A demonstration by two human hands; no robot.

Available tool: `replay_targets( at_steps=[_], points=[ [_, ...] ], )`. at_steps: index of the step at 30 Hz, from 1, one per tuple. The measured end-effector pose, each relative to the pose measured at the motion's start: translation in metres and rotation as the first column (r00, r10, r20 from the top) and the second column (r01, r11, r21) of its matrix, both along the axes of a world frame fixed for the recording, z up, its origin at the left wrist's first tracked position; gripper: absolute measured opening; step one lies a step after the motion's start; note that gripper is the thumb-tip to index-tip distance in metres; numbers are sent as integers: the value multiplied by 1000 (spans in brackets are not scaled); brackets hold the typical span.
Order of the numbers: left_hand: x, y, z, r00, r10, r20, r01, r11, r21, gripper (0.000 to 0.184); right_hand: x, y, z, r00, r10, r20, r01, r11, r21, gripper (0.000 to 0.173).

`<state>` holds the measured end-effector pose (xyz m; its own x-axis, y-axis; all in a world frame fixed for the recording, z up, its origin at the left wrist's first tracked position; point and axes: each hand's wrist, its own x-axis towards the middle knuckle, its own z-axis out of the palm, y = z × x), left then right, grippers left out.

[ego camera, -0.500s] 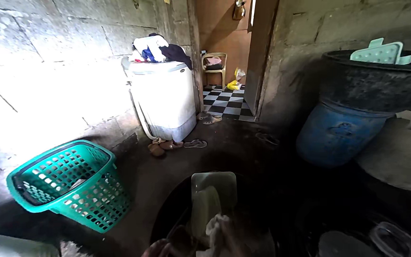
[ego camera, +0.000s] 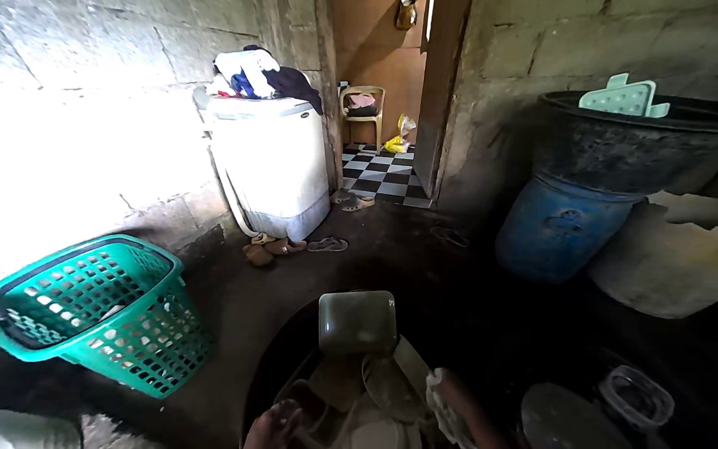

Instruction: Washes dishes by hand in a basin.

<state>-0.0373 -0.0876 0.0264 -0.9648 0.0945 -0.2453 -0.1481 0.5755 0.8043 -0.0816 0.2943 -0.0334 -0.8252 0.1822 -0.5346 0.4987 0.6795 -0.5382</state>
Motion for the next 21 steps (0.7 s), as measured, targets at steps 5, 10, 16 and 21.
replay_targets(
  at_steps=[5,10,16,21],
  points=[
    [2,7,8,997,-71,30,74,991,-115,34,4,-27,-31,997,53,62,-64,978,198,41],
    [4,2,8,990,-136,31,139,968,-207,35,43,-58,-55,983,183,-7,-177,962,206,40],
    [6,-3,3,987,-156,25,158,964,-214,33,66,-59,-72,918,394,42,-394,896,204,43],
    [6,1,1,984,-152,90,169,960,-224,36,69,-54,-43,713,700,48,-674,665,320,36]
  ],
)
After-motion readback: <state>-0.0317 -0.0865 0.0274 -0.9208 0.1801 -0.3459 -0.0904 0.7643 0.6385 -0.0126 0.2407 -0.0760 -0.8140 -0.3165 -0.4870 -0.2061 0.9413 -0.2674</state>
